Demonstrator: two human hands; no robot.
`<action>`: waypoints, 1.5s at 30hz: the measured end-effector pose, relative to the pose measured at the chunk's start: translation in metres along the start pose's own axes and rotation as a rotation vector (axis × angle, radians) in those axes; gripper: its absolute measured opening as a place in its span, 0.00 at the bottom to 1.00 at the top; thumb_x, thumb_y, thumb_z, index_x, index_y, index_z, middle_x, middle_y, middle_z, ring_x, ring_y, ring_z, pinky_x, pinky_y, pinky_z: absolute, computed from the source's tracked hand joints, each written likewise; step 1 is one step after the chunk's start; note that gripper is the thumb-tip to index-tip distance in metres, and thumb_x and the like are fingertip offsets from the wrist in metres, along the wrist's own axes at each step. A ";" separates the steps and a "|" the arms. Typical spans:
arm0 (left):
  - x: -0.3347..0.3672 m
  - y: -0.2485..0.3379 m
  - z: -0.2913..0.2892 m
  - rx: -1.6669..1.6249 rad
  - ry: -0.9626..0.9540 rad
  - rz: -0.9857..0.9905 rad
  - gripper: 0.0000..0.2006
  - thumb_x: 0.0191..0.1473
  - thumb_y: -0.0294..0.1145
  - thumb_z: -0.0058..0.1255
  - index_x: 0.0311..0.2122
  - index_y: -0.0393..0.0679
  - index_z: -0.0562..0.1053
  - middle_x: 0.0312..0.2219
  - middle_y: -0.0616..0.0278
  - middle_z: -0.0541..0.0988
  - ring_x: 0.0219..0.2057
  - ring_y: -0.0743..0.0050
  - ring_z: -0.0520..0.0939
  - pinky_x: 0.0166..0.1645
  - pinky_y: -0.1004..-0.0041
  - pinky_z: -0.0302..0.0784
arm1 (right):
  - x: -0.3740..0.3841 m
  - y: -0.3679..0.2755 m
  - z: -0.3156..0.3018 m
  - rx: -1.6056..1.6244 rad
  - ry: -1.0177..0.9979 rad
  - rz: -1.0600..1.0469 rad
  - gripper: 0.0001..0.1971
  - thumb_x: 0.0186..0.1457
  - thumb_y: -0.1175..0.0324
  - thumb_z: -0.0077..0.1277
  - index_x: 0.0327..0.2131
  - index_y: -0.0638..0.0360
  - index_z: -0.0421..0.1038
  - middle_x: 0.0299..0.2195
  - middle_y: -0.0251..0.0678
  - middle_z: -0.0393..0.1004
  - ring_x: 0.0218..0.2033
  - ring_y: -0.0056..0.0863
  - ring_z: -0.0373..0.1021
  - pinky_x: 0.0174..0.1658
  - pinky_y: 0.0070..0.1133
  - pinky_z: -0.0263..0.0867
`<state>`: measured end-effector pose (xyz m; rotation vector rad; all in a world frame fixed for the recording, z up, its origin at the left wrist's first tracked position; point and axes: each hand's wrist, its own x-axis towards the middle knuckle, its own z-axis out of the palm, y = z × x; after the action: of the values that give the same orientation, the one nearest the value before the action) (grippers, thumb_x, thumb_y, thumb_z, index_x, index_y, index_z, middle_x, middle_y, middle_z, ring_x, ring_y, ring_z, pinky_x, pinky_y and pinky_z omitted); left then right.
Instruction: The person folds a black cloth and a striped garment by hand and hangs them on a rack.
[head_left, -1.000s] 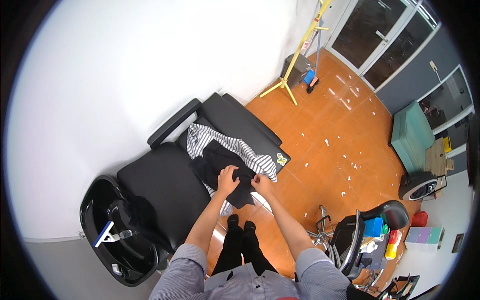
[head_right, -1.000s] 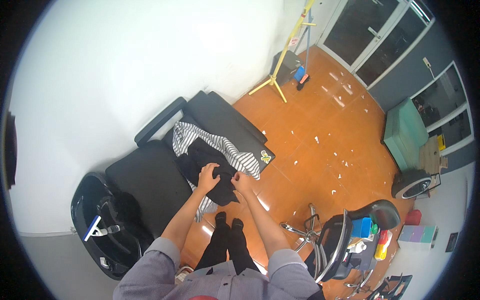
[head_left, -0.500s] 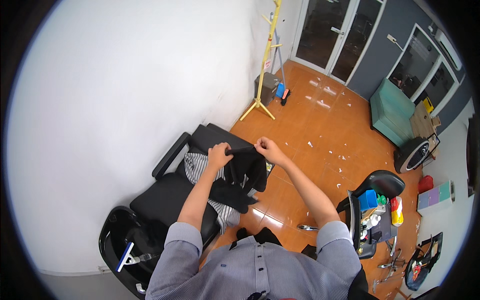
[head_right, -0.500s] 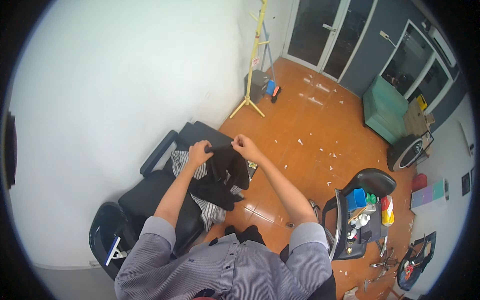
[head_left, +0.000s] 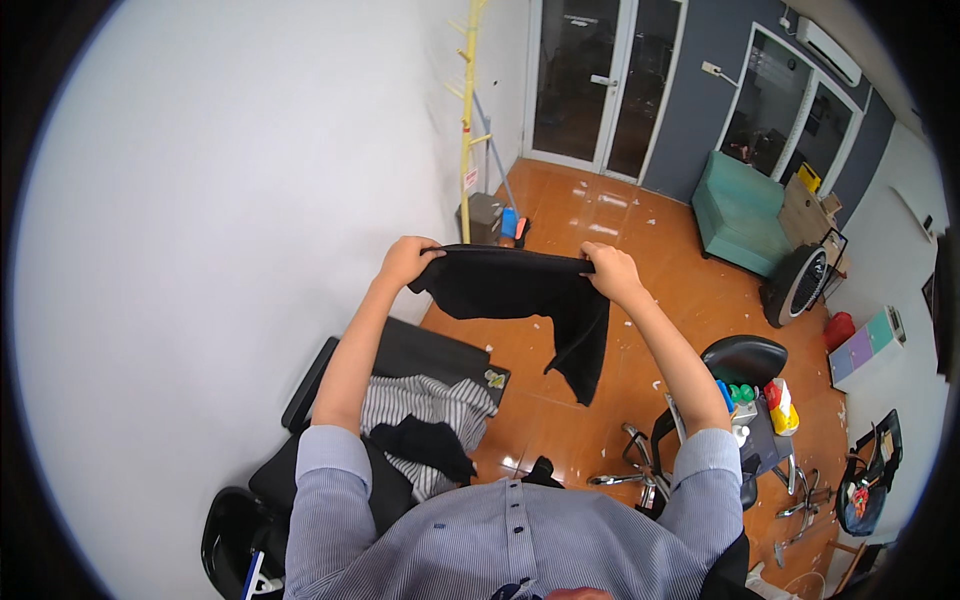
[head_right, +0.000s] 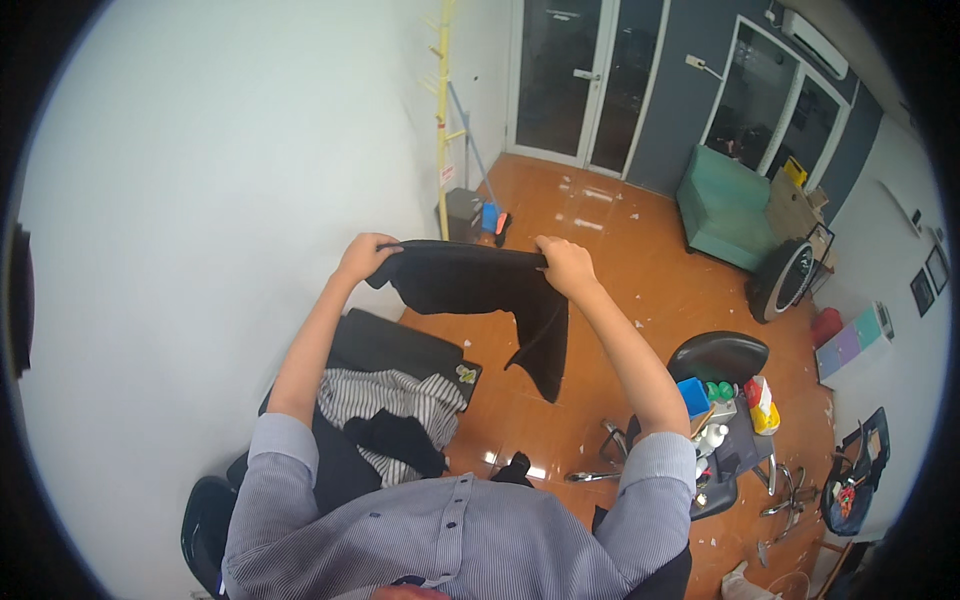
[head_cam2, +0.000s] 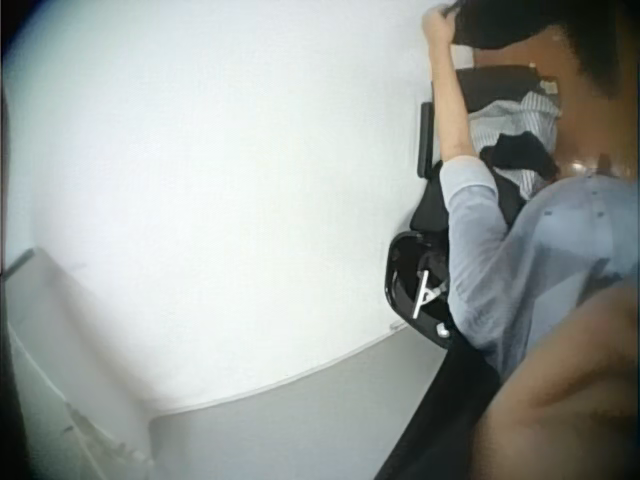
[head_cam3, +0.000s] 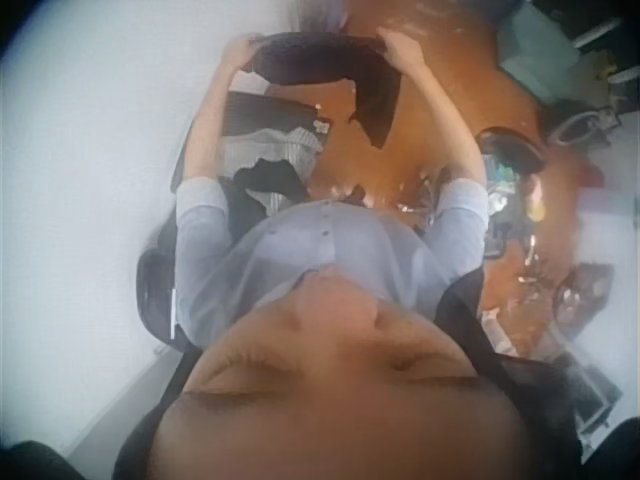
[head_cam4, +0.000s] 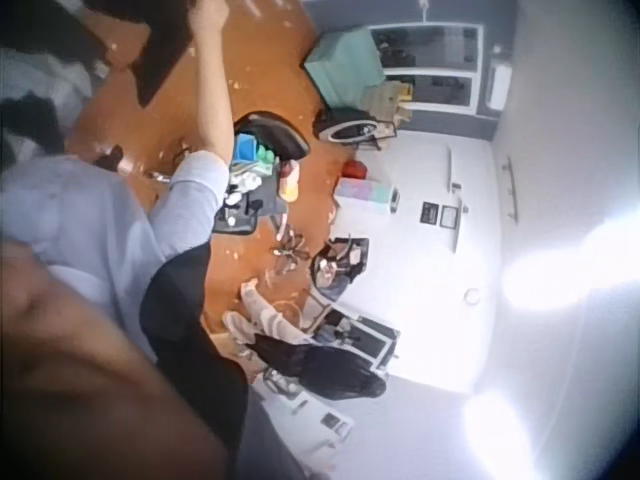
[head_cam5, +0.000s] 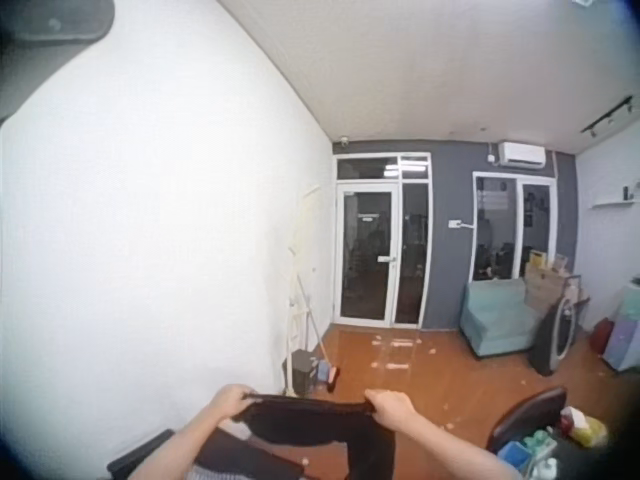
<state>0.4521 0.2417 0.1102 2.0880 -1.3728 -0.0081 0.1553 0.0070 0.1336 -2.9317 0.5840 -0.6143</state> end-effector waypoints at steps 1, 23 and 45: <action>0.015 0.005 0.001 -0.035 -0.001 0.026 0.10 0.48 0.32 0.51 0.34 0.40 0.77 0.27 0.51 0.79 0.30 0.56 0.79 0.39 0.68 0.72 | 0.000 0.014 -0.008 -0.010 0.009 0.017 0.10 0.41 0.73 0.55 0.30 0.56 0.67 0.30 0.41 0.73 0.35 0.43 0.71 0.35 0.35 0.66; 0.249 0.060 0.119 0.186 0.260 0.104 0.09 0.47 0.39 0.54 0.33 0.50 0.78 0.29 0.59 0.79 0.35 0.55 0.78 0.40 0.65 0.71 | -0.090 0.317 -0.083 0.324 -0.130 0.560 0.10 0.42 0.64 0.58 0.26 0.61 0.73 0.18 0.35 0.67 0.26 0.26 0.68 0.31 0.24 0.63; 0.384 0.065 0.278 -0.977 0.174 -0.607 0.13 0.56 0.31 0.42 0.44 0.36 0.70 0.29 0.48 0.79 0.19 0.64 0.81 0.15 0.76 0.71 | -0.180 0.295 -0.101 0.063 0.411 0.927 0.21 0.36 0.56 0.65 0.16 0.63 0.66 0.13 0.35 0.67 0.13 0.24 0.66 0.23 0.22 0.62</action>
<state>0.4809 -0.2312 0.0449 1.5011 -0.4080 -0.6049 -0.1410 -0.1971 0.1111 -2.0829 1.7412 -1.0244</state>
